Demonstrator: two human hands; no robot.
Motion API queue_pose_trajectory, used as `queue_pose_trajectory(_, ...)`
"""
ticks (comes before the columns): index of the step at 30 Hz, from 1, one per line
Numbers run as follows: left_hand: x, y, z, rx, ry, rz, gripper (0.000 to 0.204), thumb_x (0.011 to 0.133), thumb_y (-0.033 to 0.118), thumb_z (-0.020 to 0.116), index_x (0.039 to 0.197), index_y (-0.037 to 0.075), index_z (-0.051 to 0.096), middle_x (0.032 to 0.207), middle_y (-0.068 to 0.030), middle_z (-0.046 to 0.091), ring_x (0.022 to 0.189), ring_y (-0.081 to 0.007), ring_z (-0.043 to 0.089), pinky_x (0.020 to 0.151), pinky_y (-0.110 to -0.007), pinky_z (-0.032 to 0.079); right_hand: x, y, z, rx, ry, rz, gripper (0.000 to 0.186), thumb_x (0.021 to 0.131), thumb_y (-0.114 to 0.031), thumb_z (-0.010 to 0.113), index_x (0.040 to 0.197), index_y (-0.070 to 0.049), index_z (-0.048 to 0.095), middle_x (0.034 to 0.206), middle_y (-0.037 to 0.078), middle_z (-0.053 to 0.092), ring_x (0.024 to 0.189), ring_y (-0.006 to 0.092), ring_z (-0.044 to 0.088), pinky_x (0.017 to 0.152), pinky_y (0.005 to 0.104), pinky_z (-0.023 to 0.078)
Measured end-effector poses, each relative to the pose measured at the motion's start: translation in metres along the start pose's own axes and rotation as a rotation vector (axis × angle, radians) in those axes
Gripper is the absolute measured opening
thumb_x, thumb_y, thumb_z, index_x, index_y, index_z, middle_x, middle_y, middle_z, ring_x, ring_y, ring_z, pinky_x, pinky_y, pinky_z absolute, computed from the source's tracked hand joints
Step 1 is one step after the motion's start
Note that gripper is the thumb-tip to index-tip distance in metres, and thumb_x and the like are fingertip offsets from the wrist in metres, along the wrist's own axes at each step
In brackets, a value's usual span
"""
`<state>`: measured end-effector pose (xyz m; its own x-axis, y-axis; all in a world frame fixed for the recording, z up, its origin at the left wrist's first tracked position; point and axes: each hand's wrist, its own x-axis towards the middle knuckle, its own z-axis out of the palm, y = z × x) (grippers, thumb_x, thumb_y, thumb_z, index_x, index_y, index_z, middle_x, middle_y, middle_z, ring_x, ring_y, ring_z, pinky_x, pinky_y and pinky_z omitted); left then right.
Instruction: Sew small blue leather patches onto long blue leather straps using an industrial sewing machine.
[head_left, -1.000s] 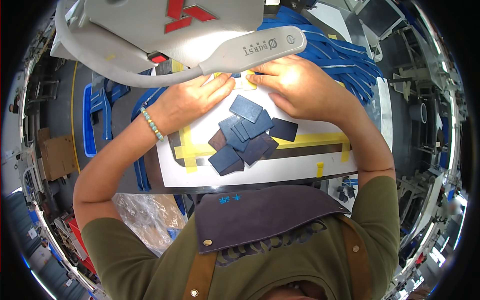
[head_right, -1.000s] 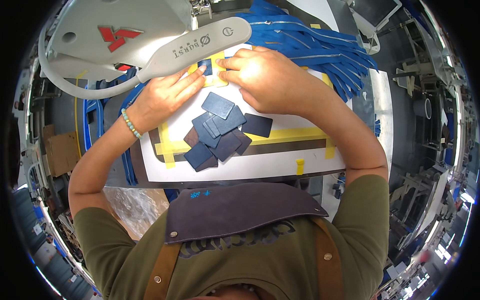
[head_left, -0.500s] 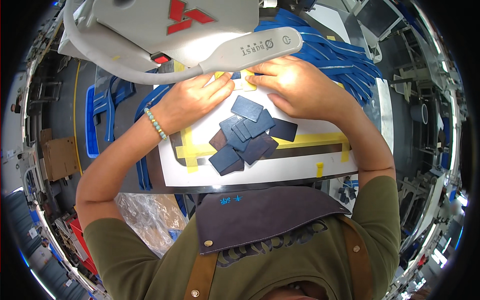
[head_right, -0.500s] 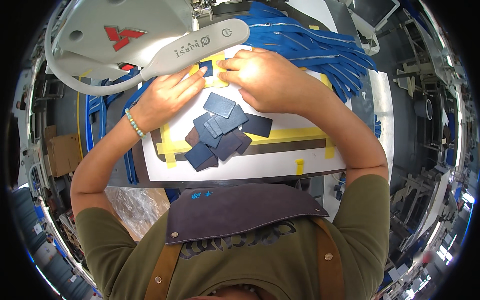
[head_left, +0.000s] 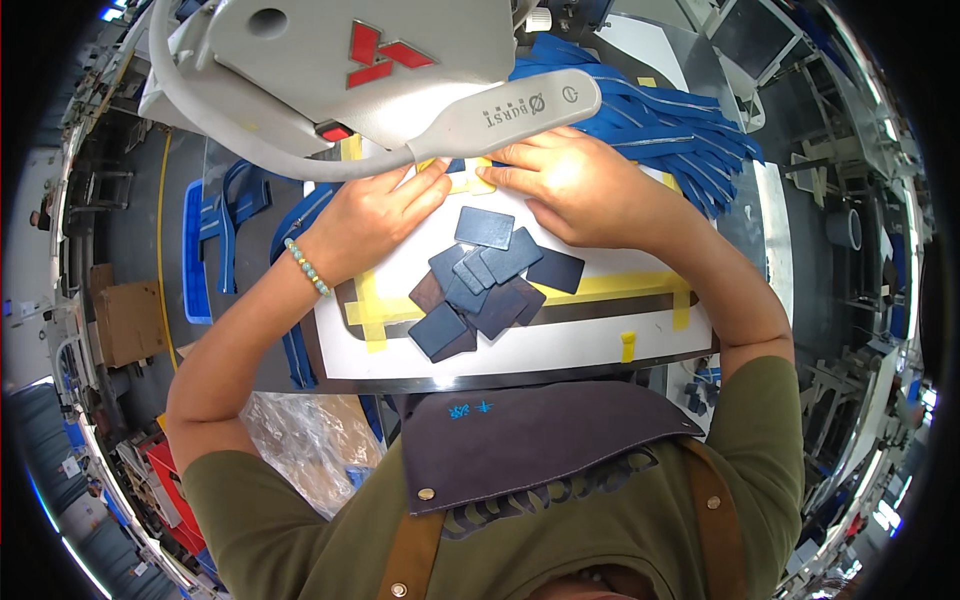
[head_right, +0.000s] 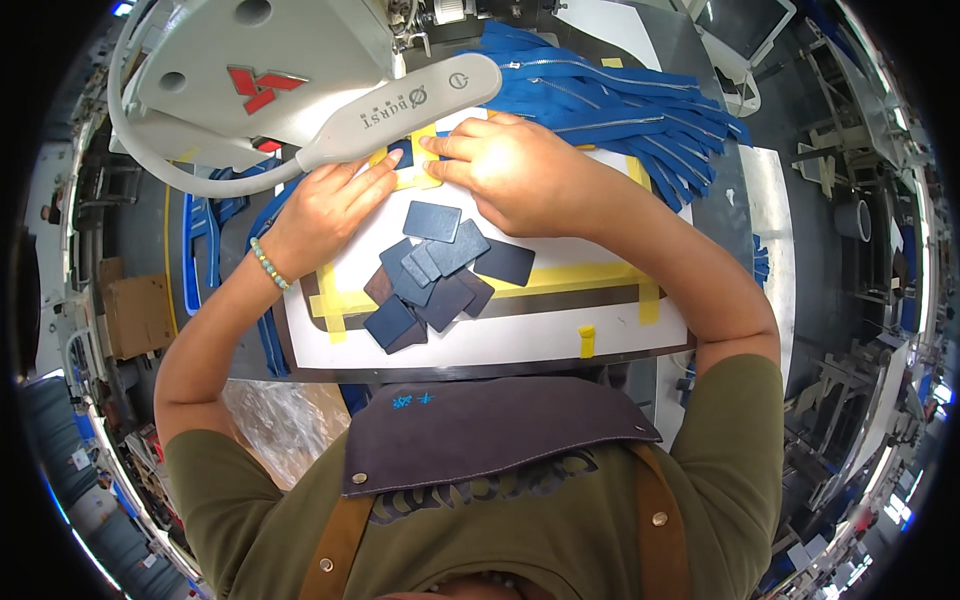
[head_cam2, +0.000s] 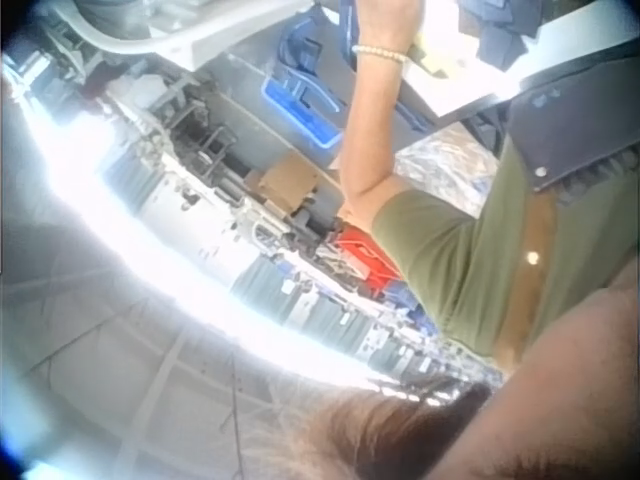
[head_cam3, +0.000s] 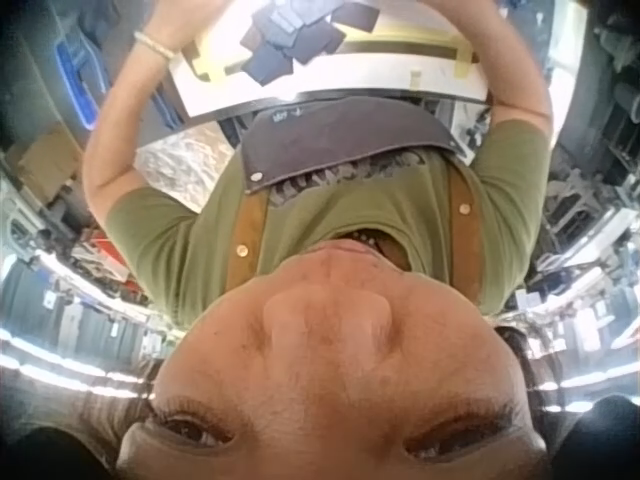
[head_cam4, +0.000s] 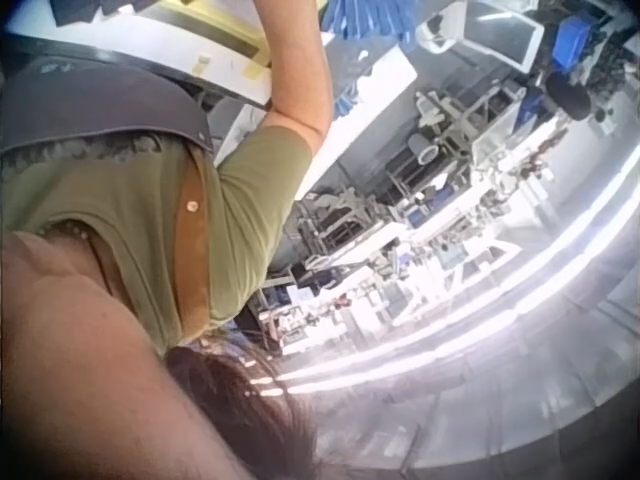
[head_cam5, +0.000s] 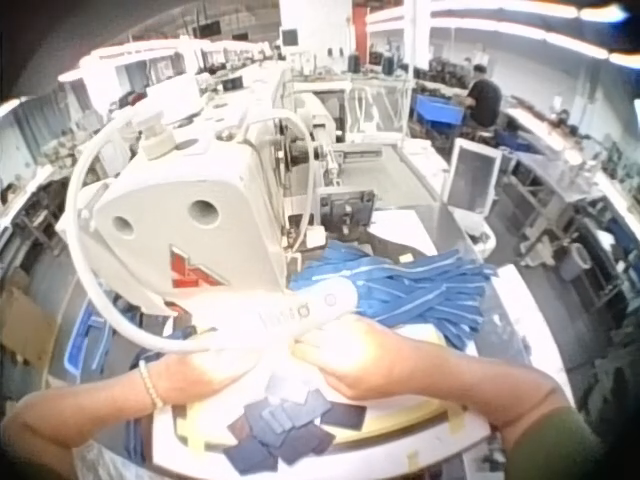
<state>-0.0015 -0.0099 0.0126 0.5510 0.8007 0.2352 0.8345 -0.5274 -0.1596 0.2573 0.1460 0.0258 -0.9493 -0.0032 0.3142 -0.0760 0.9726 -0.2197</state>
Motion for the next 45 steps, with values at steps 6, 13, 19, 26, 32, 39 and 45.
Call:
queue_pose_trajectory(6,0.000,0.001,0.005,0.032,0.018,-0.018,0.040,0.089,0.005,0.065,0.129,0.005,0.068,0.128,-0.0108,0.072,0.114,-0.0238,0.070,0.093,-0.036,0.059,-0.010,0.007,0.007,-0.007,0.012,0.030,0.048,0.084,-0.004,0.068,0.131,-0.004,0.070,0.138,0.012,0.068,0.128,0.0306,0.061,0.113,0.0454,0.046)
queue_pose_trajectory(13,-0.008,0.007,0.013,-0.322,0.030,-0.327,0.032,0.094,0.002,0.068,0.126,0.002,0.069,0.121,-0.0167,0.074,0.110,-0.0370,0.069,0.097,-0.044,0.054,-0.015,0.013,0.010,-0.098,0.053,0.060,0.046,0.086,-0.005,0.067,0.133,-0.005,0.069,0.137,0.012,0.069,0.129,0.0304,0.060,0.111,0.0457,0.046)
queue_pose_trajectory(19,-0.016,0.008,0.014,-0.374,0.165,-0.371,0.029,0.099,0.010,0.068,0.125,0.000,0.070,0.106,-0.0224,0.073,0.098,-0.0433,0.068,0.085,-0.048,0.055,-0.012,0.013,0.011,-0.082,0.078,0.022,0.041,0.084,-0.002,0.067,0.126,-0.001,0.069,0.133,0.013,0.070,0.120,0.0300,0.064,0.105,0.0454,0.050)
queue_pose_trajectory(26,-0.006,0.026,0.012,-0.406,0.098,-0.497,0.034,0.096,0.005,0.069,0.129,0.002,0.070,0.121,-0.0180,0.074,0.114,-0.0377,0.068,0.102,-0.044,0.050,-0.013,0.013,0.011,-0.049,0.038,0.057,0.046,0.086,-0.005,0.067,0.132,-0.001,0.069,0.128,0.015,0.072,0.124,0.0327,0.063,0.111,0.0457,0.047)
queue_pose_trajectory(32,-0.008,0.032,0.006,-0.316,0.097,-0.459,0.037,0.095,0.006,0.070,0.132,0.002,0.068,0.130,-0.0165,0.072,0.122,-0.0358,0.065,0.107,-0.046,0.048,-0.005,0.017,0.009,-0.102,0.146,0.090,0.039,0.088,-0.013,0.069,0.126,-0.004,0.071,0.126,0.012,0.072,0.117,0.0292,0.065,0.100,0.0455,0.049)
queue_pose_trajectory(39,-0.003,0.024,0.001,-0.193,0.158,-0.326,0.034,0.091,0.010,0.076,0.124,0.002,0.072,0.129,-0.0150,0.073,0.119,-0.0335,0.068,0.103,-0.044,0.052,0.010,0.024,0.018,-0.191,0.043,0.262,0.026,0.094,-0.021,0.072,0.114,-0.005,0.070,0.116,0.016,0.073,0.113,0.0320,0.068,0.095,0.0486,0.051)
queue_pose_trajectory(45,-0.005,0.025,0.007,-0.170,0.262,-0.310,0.029,0.089,0.011,0.078,0.117,0.002,0.075,0.124,-0.0131,0.076,0.111,-0.0306,0.072,0.097,-0.042,0.056,0.015,0.012,0.016,-0.067,-0.049,0.370,0.024,0.097,-0.022,0.070,0.112,-0.004,0.071,0.094,0.020,0.075,0.090,0.0382,0.073,0.083,0.0487,0.055)
